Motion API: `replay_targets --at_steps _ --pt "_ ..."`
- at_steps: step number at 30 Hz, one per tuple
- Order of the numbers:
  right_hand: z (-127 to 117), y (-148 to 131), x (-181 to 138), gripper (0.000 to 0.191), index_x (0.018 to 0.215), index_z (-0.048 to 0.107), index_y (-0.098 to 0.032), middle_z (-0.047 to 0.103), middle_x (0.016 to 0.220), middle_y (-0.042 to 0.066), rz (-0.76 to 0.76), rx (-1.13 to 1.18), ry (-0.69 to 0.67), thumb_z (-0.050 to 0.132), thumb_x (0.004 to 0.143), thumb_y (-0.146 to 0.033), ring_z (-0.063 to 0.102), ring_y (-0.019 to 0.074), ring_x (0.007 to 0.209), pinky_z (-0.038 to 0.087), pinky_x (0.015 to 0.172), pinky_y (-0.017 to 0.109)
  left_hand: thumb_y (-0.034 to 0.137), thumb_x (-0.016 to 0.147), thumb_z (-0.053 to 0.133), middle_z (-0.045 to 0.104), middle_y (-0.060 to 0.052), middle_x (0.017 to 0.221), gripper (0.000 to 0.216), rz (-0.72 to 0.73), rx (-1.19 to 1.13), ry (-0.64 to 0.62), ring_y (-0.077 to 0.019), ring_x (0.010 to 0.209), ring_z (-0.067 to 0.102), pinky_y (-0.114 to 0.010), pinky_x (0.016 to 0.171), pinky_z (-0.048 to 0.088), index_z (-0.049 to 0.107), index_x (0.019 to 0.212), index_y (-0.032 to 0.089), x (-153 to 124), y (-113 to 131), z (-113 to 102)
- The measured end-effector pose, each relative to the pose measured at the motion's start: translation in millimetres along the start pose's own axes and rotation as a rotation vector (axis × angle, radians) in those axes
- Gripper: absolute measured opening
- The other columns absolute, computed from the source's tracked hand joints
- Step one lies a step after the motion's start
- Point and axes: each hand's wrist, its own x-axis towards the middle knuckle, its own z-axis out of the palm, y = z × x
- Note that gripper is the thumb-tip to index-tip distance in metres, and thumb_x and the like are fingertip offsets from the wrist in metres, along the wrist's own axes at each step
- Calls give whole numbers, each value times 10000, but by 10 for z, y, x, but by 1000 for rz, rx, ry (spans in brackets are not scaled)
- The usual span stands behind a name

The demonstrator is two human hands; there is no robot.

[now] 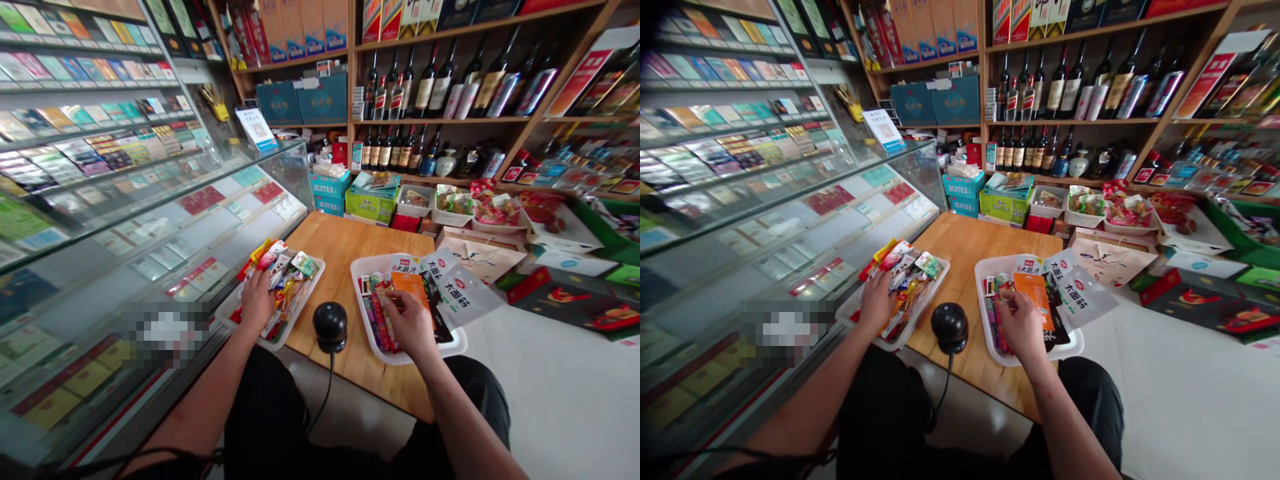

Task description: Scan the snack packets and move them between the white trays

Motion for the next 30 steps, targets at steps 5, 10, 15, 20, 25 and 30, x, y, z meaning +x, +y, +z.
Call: replay_targets --at_steps 5,10,15,20,25,30 --pt "124 -156 -72 303 1022 743 -188 759 975 85 -54 8 -50 576 868 -388 699 239 869 520 817 358 138 887 493 578 -160 1447 535 67 90 -67 -339 1322 514 -474 1111 387 566 1416 167 10 -98 31" --pt "167 -239 -132 282 995 748 -194 754 931 71 -63 19 -75 575 879 -385 690 229 837 513 803 352 161 906 498 697 -158 1255 415 96 91 -67 -324 1168 615 -442 1052 423 674 1281 160 73 -163 -60" --pt "210 -292 -160 262 993 754 -203 755 976 67 -77 26 -78 585 882 -369 692 224 868 509 809 342 337 984 459 753 -162 1116 382 -101 -141 65 -306 1046 686 -395 953 480 729 1179 150 74 -242 -250" --pt "285 -462 -179 237 972 757 -201 758 952 61 -119 71 -100 590 886 -346 693 216 854 511 802 330 498 871 641 760 -71 804 389 -535 -844 65 -223 718 697 -309 679 518 739 1038 160 -60 -124 -404" --pt "411 -666 -152 185 962 749 -199 763 935 52 -155 170 -157 610 872 -280 699 201 843 526 799 316 379 684 853 761 -52 896 443 -707 -1459 44 -163 728 717 -245 647 533 704 1024 137 -225 216 -549" --pt "573 -792 -35 243 1083 716 -182 768 1004 65 -130 289 -208 638 861 -244 716 187 887 547 837 312 359 650 900 764 -67 921 466 -676 -1585 -87 -160 727 725 -230 616 541 698 999 123 -307 625 -797"
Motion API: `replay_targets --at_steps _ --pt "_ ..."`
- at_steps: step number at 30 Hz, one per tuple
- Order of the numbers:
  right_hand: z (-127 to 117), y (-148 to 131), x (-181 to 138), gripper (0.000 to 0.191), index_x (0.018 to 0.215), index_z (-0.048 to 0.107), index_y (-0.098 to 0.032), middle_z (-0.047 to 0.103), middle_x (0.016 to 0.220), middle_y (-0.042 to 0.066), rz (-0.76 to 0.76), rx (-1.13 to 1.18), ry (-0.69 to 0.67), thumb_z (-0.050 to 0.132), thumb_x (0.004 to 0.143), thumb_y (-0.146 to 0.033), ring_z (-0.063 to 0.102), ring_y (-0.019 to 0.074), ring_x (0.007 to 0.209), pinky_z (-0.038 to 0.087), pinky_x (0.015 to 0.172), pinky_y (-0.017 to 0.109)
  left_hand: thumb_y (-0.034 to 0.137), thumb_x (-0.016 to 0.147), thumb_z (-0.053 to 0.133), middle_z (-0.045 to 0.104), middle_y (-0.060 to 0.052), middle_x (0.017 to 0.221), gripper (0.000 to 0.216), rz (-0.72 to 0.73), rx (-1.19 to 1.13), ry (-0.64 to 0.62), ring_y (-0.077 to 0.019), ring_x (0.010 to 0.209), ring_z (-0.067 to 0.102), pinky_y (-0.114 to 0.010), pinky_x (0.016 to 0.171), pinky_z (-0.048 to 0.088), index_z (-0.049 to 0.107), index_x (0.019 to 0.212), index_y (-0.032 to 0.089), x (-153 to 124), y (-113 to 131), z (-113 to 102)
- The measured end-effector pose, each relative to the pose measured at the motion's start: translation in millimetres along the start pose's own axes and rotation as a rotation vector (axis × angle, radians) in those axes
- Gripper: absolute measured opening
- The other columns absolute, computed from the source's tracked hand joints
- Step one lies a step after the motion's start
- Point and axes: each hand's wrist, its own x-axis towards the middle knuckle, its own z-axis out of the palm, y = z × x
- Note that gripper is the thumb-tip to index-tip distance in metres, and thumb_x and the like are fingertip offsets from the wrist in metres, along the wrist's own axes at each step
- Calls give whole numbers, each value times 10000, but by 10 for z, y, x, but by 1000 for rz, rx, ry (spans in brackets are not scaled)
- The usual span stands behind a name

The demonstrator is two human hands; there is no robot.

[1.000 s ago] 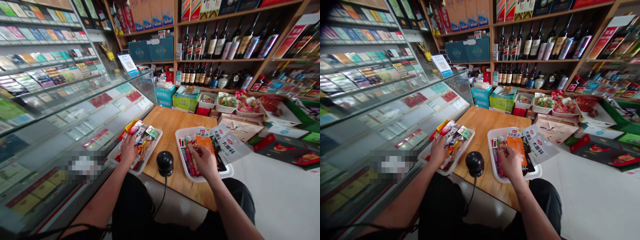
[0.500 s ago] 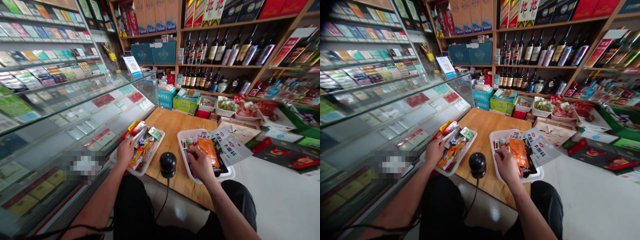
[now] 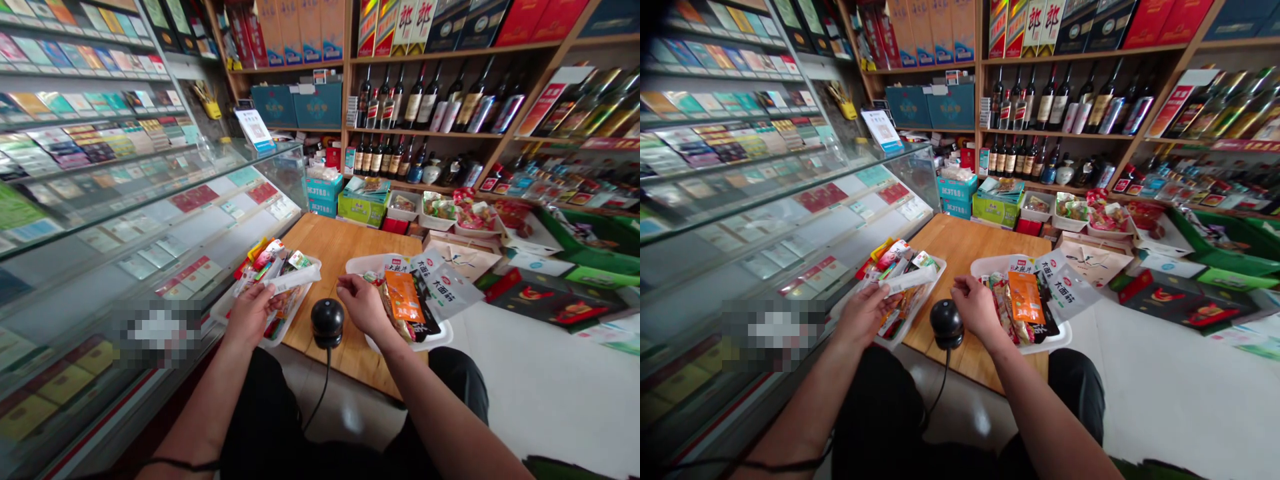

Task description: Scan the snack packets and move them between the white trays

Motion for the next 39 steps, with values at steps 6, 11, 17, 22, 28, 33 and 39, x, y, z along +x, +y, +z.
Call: replay_targets --at_steps 6,11,17,22,28,33,39 --pt "64 -22 173 243 1079 689 -161 743 833 40 45 122 -50 623 876 -277 698 164 721 529 676 270 401 704 873 758 -78 923 446 3 48 -130 -185 791 740 -251 661 557 689 1012 137 -119 -24 292" --pt "-15 94 255 165 855 671 -189 682 685 -6 45 55 37 598 885 -334 629 147 617 455 595 242 468 742 835 748 -67 972 411 97 211 -181 -182 825 708 -286 732 555 729 991 159 -29 -167 331" --pt "-114 334 344 176 819 685 -199 681 651 -11 72 -97 56 594 894 -330 633 151 613 427 603 241 465 864 688 741 -31 846 317 248 649 -234 -187 769 649 -299 743 485 775 969 179 179 -282 368" --pt "-141 492 400 188 829 716 -196 722 700 9 89 -300 91 594 916 -309 658 159 678 424 655 248 399 907 606 759 -50 913 248 445 885 -318 -220 852 669 -328 810 482 769 900 212 395 -404 442" --pt "-134 706 458 197 879 751 -189 745 760 32 140 -384 78 591 932 -291 664 166 719 426 672 248 313 920 573 770 -84 1007 223 588 994 -390 -237 987 687 -367 943 493 760 851 213 632 -621 483" --pt "-98 941 482 208 853 755 -183 731 766 37 137 -429 61 583 931 -270 634 160 692 404 652 244 320 916 586 761 -100 1093 224 594 1059 -398 -249 1053 682 -402 1000 489 774 853 215 750 -814 438" --pt "-64 1052 487 203 862 768 -186 730 766 39 165 -456 38 594 927 -269 639 170 710 410 672 245 292 911 579 763 -101 1090 219 562 1068 -409 -240 1048 684 -382 998 490 776 866 208 804 -893 421"
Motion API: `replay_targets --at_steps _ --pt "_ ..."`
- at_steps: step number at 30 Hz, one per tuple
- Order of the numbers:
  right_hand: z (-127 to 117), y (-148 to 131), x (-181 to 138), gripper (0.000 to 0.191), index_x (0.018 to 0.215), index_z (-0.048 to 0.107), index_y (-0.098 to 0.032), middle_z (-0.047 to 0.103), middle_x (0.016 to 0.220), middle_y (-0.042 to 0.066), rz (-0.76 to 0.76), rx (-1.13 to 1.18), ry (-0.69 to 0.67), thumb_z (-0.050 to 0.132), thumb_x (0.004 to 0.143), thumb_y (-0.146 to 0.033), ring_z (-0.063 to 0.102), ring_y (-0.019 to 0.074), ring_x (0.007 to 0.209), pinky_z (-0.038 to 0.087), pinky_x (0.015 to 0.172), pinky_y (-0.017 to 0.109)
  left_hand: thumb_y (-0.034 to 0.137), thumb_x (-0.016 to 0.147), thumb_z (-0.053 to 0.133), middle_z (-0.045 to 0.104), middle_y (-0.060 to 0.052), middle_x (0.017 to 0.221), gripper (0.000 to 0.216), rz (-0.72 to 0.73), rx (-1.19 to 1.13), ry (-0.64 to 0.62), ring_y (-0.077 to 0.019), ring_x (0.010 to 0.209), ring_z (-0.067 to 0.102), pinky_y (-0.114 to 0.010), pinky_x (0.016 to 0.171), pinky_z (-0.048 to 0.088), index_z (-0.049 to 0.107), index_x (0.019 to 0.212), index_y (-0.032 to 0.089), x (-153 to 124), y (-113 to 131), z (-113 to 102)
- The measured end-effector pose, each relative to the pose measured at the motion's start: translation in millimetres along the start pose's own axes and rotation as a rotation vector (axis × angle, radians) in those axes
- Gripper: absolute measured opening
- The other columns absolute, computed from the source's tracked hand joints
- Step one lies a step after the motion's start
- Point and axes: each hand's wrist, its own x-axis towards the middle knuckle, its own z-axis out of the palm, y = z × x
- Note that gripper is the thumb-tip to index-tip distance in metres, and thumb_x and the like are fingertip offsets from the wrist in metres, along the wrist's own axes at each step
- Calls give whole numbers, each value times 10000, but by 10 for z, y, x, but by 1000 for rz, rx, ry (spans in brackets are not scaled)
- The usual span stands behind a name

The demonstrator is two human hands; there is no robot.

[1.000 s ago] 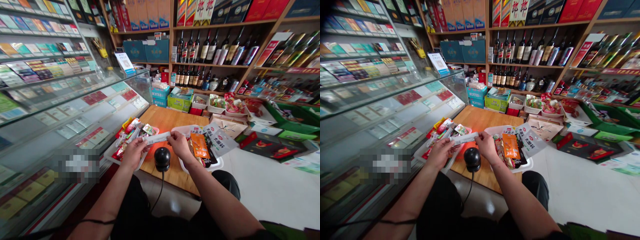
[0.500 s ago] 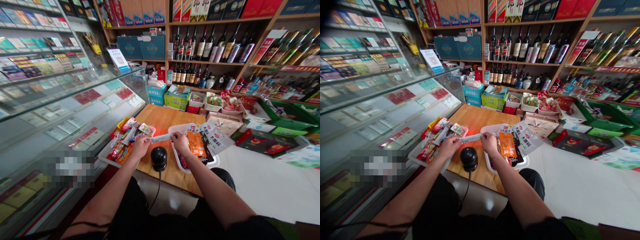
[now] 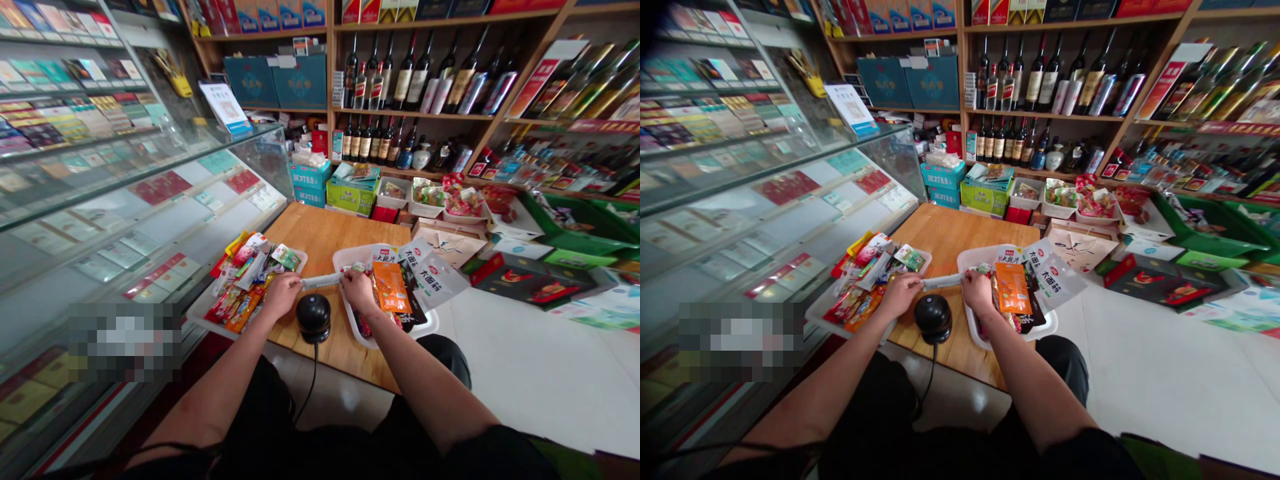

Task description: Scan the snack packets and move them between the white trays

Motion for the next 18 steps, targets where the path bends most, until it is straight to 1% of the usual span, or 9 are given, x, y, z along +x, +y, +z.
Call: replay_targets --at_steps 3,7,9,12,15,18 --pt "-18 3 -2 200 873 764 -183 738 790 40 2 26 2 591 928 -268 656 171 734 414 672 240 255 902 568 768 -99 1066 214 -2 11 19 -240 1029 685 -376 984 488 777 901 206 34 16 -23" --pt "-120 -7 -74 205 848 749 -198 721 765 24 -46 32 40 581 925 -287 646 169 715 413 667 242 342 928 579 759 -88 927 241 -8 60 61 -242 923 680 -357 885 495 770 868 208 104 138 -89" --pt "-206 -17 -151 207 833 736 -204 714 769 23 -78 26 67 568 924 -284 640 172 720 417 679 246 357 945 566 753 -91 923 261 8 77 76 -241 906 674 -349 853 488 771 892 207 146 251 -118" --pt "-361 -29 -311 158 863 713 -209 717 819 26 -108 34 107 571 903 -264 642 182 762 424 710 255 349 962 547 757 -90 959 268 44 82 78 -239 920 677 -339 854 482 774 937 208 223 468 -129" --pt "-505 -20 -506 113 926 677 -207 705 827 23 -96 43 137 581 885 -250 635 185 756 422 702 263 338 965 547 770 -85 964 268 75 73 48 -235 905 686 -330 847 484 779 963 202 316 700 -93" --pt "-603 21 -714 92 886 636 -211 675 769 19 -83 17 173 579 902 -282 613 186 705 413 668 270 296 963 541 781 -82 975 262 113 62 -11 -232 895 698 -326 836 490 783 982 197 405 911 -13"
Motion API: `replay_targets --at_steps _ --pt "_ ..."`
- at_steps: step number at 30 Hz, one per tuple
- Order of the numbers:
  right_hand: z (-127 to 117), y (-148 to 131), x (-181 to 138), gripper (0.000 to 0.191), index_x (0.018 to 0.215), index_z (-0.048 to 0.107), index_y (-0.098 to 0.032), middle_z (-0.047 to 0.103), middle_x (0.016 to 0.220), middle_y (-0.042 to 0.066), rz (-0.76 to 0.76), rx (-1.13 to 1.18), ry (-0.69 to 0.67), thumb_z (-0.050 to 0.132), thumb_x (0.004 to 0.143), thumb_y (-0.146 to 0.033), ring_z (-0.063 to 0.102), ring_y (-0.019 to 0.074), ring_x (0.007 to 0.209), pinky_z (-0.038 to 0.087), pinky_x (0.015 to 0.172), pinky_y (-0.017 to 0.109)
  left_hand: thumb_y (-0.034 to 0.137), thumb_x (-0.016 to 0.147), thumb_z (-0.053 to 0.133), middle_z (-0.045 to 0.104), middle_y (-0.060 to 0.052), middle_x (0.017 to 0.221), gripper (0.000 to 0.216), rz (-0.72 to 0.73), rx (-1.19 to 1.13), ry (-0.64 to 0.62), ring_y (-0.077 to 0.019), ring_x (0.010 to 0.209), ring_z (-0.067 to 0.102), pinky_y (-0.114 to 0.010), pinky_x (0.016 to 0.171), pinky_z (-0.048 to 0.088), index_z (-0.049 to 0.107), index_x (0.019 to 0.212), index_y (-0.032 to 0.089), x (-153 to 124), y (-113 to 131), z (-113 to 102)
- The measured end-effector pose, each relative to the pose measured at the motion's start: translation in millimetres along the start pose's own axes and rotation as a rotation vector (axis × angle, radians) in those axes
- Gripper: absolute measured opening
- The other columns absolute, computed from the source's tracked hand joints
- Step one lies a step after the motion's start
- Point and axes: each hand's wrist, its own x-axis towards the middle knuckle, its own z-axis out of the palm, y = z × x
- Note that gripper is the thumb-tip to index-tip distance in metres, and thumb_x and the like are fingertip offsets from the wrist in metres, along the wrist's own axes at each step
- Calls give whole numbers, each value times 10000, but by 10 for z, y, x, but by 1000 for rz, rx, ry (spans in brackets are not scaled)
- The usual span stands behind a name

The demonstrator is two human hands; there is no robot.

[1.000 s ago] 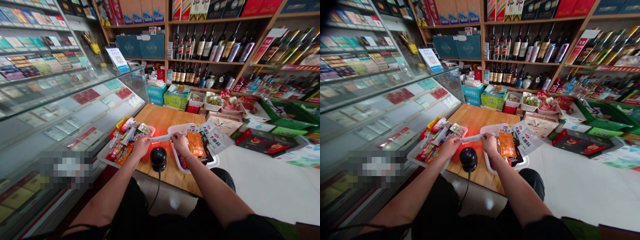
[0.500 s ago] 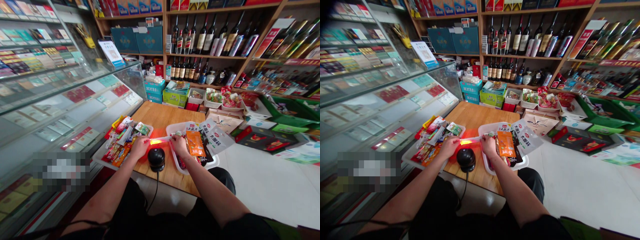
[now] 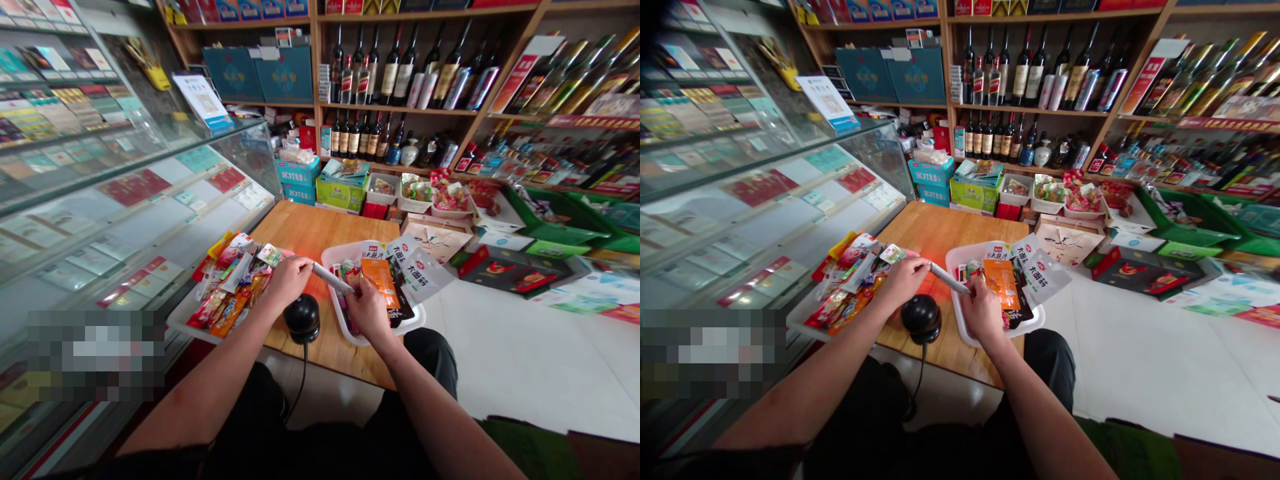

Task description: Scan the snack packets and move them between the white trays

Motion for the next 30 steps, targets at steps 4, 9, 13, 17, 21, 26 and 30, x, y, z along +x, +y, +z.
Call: replay_targets --at_steps 4,9,13,17,21,26,30 --pt "-112 63 -244 179 790 618 -220 665 753 34 6 -69 11 585 920 -338 612 190 703 415 661 270 255 949 545 789 -94 1008 262 38 -9 -72 -245 932 715 -336 856 503 795 998 197 101 245 129" --pt "-179 148 -437 147 963 675 -214 717 778 30 100 -41 -56 570 917 -306 673 199 727 436 657 262 241 939 551 796 -92 1020 278 22 -67 -140 -236 935 731 -325 853 522 789 1076 197 125 510 283" --pt "-186 226 -510 267 1137 663 -200 748 820 37 126 -8 -87 561 904 -279 711 220 798 480 713 283 243 915 588 799 -99 990 363 -28 -132 -178 -221 886 740 -300 789 539 726 1243 173 55 618 352" --pt "-161 305 -550 245 1083 687 -200 757 879 67 88 -30 -89 548 926 -327 717 239 858 496 756 307 287 910 617 797 -103 1021 266 -30 -134 -188 -238 910 741 -314 801 543 782 1101 203 -89 648 292" --pt "-119 352 -567 232 998 708 -209 755 888 76 44 -19 -107 535 931 -348 707 242 851 499 754 318 315 938 581 795 -89 1012 249 -35 -133 -183 -229 908 739 -311 797 541 779 1053 214 -280 637 126" --pt "-82 362 -586 227 999 706 -218 760 902 75 43 36 -124 546 919 -358 708 260 854 509 774 352 314 936 587 790 -63 986 222 -113 -56 -59 -222 909 729 -318 815 527 761 1050 236 -564 420 -75" --pt "-83 346 -590 242 1001 715 -221 769 907 84 52 73 -117 551 912 -376 722 268 859 517 792 369 289 943 563 780 -70 960 207 -196 95 84 -232 881 708 -334 802 502 757 987 231 -825 25 -299"
